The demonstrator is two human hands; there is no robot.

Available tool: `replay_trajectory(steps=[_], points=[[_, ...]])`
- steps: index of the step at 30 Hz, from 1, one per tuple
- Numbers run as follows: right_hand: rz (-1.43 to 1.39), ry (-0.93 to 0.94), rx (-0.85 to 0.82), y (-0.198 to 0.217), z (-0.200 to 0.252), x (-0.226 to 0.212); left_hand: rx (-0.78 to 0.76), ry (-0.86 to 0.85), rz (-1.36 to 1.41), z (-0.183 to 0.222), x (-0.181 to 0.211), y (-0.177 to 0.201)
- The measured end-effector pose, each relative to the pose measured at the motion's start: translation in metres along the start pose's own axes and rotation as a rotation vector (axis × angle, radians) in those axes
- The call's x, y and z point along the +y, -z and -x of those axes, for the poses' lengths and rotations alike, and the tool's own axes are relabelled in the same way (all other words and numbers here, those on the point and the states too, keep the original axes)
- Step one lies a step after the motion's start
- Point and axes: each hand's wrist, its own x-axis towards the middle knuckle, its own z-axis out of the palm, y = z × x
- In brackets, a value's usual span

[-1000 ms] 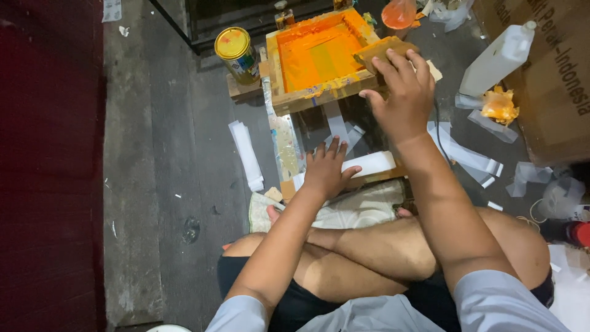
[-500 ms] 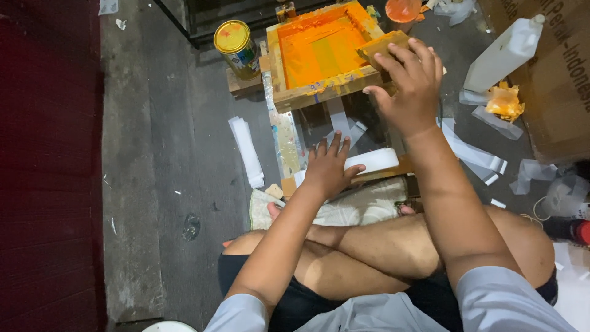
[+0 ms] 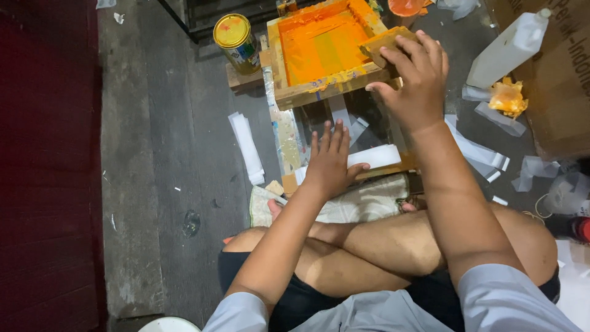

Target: Screen printing orange ink onto white straps using a manual screen and squeegee.

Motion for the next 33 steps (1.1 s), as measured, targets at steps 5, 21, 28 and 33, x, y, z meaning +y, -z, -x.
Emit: replay_trajectory(steps=[5,21,28,33], points=[[0.016,-0.005,-0.020,0.001,0.001,0.001,0.216,-0.037,-0.080,-0.005,0.001,0.008],[0.041,0.006,-0.027,-0.005,0.006,0.011,0.530,0.344,0.027,-0.009,-0.038,0.060],[0.041,0.017,-0.062,-0.006,0.009,0.015,0.645,0.291,0.175,-0.005,-0.039,0.064],[0.101,0.016,-0.214,-0.008,0.015,0.018,0.584,0.374,0.228,-0.006,-0.047,0.055]])
